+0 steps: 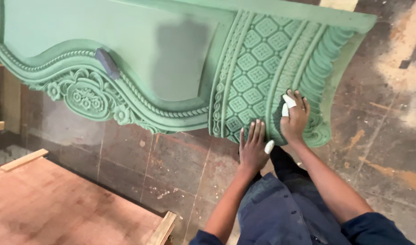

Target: The person sands the ornate edges and surfaces of a green-painted wooden headboard using a white sanding block. They move methodically along the carved details, applying consistent pressure to smooth the surface.

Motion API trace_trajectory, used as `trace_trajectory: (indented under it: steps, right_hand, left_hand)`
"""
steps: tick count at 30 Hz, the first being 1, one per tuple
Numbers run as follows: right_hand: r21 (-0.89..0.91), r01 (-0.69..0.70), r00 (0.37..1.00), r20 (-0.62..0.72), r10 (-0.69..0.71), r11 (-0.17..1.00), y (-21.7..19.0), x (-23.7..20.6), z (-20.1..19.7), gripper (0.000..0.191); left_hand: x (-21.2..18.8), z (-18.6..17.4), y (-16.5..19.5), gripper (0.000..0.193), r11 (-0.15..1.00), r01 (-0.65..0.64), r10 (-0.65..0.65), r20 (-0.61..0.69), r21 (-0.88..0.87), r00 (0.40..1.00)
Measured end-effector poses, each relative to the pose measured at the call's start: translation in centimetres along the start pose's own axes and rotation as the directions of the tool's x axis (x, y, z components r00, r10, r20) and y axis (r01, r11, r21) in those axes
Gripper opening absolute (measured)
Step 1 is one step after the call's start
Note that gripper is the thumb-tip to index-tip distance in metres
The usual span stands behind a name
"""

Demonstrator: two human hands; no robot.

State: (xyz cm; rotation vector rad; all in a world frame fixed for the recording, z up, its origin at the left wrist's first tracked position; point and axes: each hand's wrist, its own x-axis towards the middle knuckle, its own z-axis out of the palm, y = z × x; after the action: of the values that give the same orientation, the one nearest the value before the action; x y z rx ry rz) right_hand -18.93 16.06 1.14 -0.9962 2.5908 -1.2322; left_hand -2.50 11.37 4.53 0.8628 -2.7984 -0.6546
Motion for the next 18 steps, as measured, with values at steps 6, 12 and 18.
trace_trajectory:
  steps: [6, 12, 18]
  right_hand:
    - [-0.064, 0.102, 0.994, -0.025, -0.104, 0.993, -0.3, 0.2, -0.5, 0.065]
    - [-0.047, 0.039, 0.999, -0.017, -0.04, 0.998, -0.7, 0.5, -1.1, 0.068]
    - [-0.058, 0.058, 0.998, 0.003, -0.058, 0.997, -1.1, 0.2, -1.5, 0.068]
  left_hand:
    - [19.8, 0.3, -1.2, 0.09, 0.96, -0.076, 0.057, 0.076, 0.27, 0.995]
    - [32.4, -0.4, -0.2, 0.089, 0.994, -0.052, 0.072, -0.219, 0.095, 0.973]
    - [30.1, 0.9, -0.8, 0.095, 0.977, -0.213, 0.207, 0.159, 0.024, 0.965]
